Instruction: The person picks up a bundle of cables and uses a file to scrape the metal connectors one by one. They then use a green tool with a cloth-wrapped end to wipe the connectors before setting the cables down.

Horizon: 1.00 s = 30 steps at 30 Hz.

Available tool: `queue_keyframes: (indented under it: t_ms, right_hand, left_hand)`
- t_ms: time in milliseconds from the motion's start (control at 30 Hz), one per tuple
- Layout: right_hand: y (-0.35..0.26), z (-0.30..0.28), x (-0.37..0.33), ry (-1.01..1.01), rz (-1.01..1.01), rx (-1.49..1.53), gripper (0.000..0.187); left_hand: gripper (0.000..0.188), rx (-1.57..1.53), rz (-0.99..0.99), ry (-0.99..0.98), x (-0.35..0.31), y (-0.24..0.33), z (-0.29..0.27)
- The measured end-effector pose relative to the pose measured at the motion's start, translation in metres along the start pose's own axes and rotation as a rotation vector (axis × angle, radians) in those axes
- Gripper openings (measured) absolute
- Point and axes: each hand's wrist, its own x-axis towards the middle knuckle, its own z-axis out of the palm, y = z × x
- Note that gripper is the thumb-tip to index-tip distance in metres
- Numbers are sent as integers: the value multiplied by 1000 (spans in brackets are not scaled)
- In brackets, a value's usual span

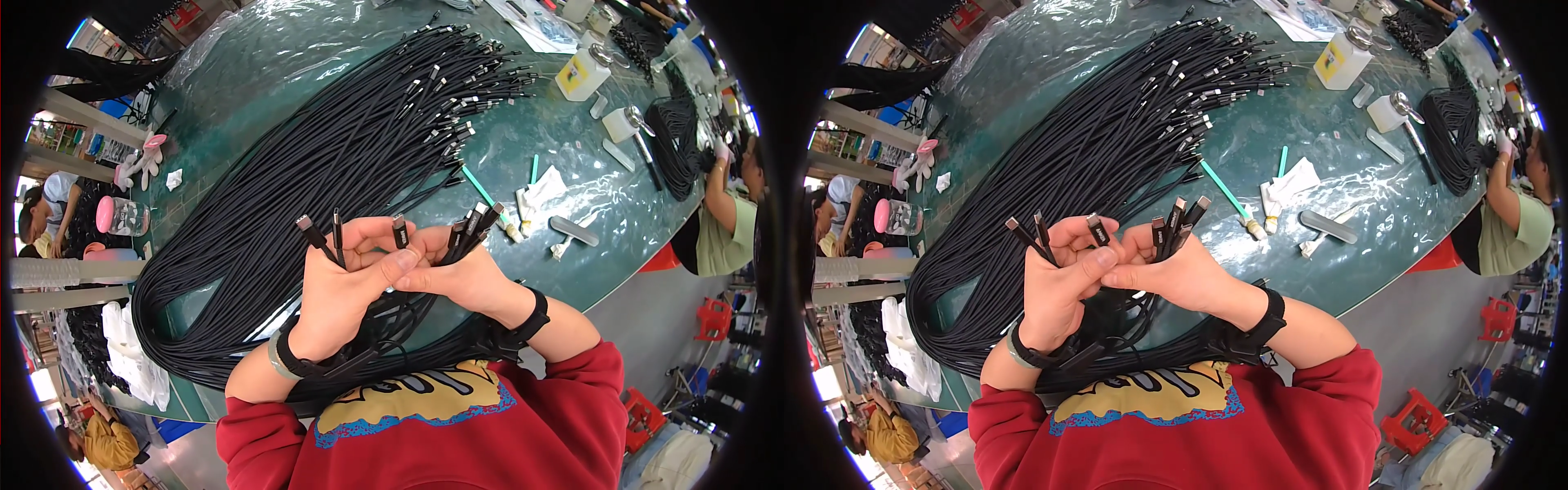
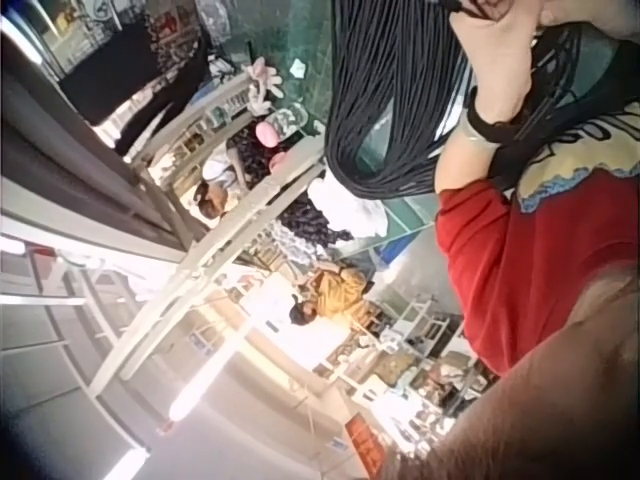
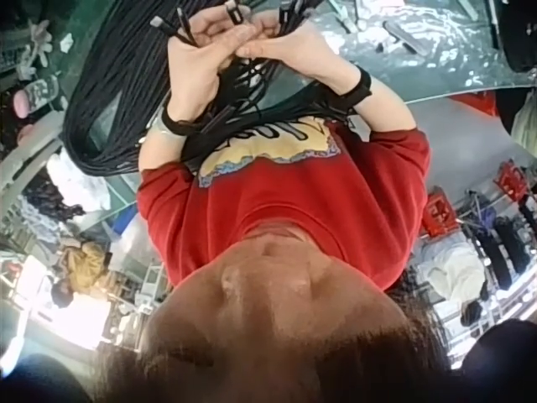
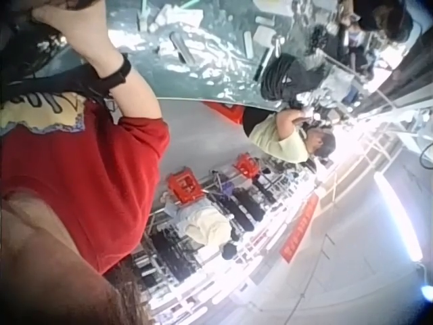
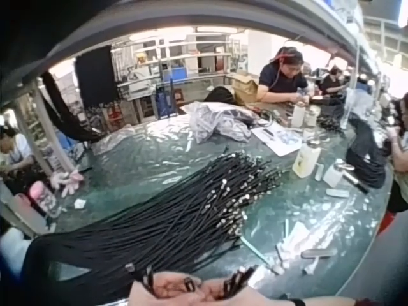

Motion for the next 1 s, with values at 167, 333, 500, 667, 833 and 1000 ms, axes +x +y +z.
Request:
queue_keyframes:
  t_ms: [167, 333, 500, 667, 833, 1000]
  right_hand:
    - [-3, 1, -1, 0, 0, -30, 20]
    - [3, 0, -1, 20, -49, -38, 19]
    - [-10, 4, 1, 76, 35, 59, 15]
    - [-7, 2, -1, -19, -15, -48, 13]
    - [-5, 3, 0, 2, -36, -86, 14]
    - [-5, -1, -2, 145, 40, -75, 15]
  left_hand:
    - [24, 12, -90, -1, 1, 2, -3]
    - [26, 50, -113, -44, 2, -3, -7]
    - [34, -251, -102, -101, 7, -4, -9]
    - [41, -10, -74, -118, 7, -16, 0]
    - [46, 256, -41, -209, 9, -23, -5]
    - [38, -111, -58, -6, 13, -19, -11]
